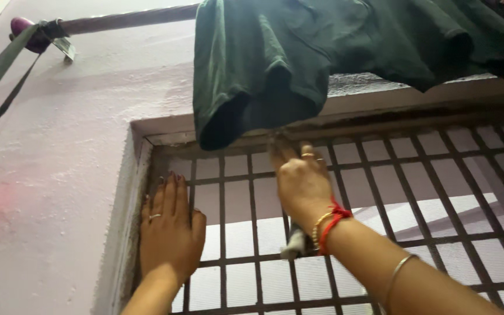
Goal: The person wipes a door, a window frame, and a curtain rod with a cloth.
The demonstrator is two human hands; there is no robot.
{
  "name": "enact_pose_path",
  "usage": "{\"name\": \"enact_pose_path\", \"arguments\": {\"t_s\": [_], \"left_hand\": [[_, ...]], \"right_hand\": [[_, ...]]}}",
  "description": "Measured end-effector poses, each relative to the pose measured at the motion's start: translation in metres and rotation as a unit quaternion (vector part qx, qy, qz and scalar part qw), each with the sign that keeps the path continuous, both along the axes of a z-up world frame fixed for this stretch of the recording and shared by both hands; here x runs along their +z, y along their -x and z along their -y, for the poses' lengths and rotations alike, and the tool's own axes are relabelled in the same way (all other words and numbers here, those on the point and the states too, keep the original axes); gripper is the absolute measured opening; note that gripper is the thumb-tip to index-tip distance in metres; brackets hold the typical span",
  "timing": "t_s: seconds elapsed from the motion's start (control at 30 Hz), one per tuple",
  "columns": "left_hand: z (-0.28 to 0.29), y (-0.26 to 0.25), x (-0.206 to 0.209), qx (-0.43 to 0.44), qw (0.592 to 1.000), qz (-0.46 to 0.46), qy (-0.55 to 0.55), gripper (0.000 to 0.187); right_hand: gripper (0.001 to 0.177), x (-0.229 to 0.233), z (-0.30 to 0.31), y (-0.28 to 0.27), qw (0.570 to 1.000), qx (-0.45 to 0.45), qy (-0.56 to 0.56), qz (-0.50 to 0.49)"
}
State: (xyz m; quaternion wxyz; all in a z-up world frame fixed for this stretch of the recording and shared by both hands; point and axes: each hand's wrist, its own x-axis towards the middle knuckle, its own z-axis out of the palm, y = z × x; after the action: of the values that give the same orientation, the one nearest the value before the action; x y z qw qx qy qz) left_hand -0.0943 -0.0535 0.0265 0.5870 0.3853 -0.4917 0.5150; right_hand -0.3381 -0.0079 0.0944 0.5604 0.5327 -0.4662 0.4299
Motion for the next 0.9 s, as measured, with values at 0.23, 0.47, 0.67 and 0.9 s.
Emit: {"name": "enact_pose_path", "arguments": {"t_s": [0.23,0.47,0.67,0.9], "left_hand": [[0.004,-0.006,-0.004,-0.014,1.0,0.008,-0.023,0.071],[0.003,-0.005,-0.009,-0.019,1.0,0.009,0.001,0.07],[-0.005,0.001,-0.013,-0.042,0.999,0.008,0.032,0.067],[-0.011,0.002,-0.016,-0.054,0.998,0.01,0.041,0.064]], "right_hand": [[0.027,0.0,-0.025,0.037,0.996,0.014,-0.034,0.081],[0.028,-0.008,-0.015,0.012,0.991,0.111,0.001,0.078],[0.038,-0.018,-0.005,-0.054,0.997,0.033,-0.067,-0.019],[0.046,-0.016,0.03,-0.071,0.992,-0.023,-0.091,-0.089]]}}
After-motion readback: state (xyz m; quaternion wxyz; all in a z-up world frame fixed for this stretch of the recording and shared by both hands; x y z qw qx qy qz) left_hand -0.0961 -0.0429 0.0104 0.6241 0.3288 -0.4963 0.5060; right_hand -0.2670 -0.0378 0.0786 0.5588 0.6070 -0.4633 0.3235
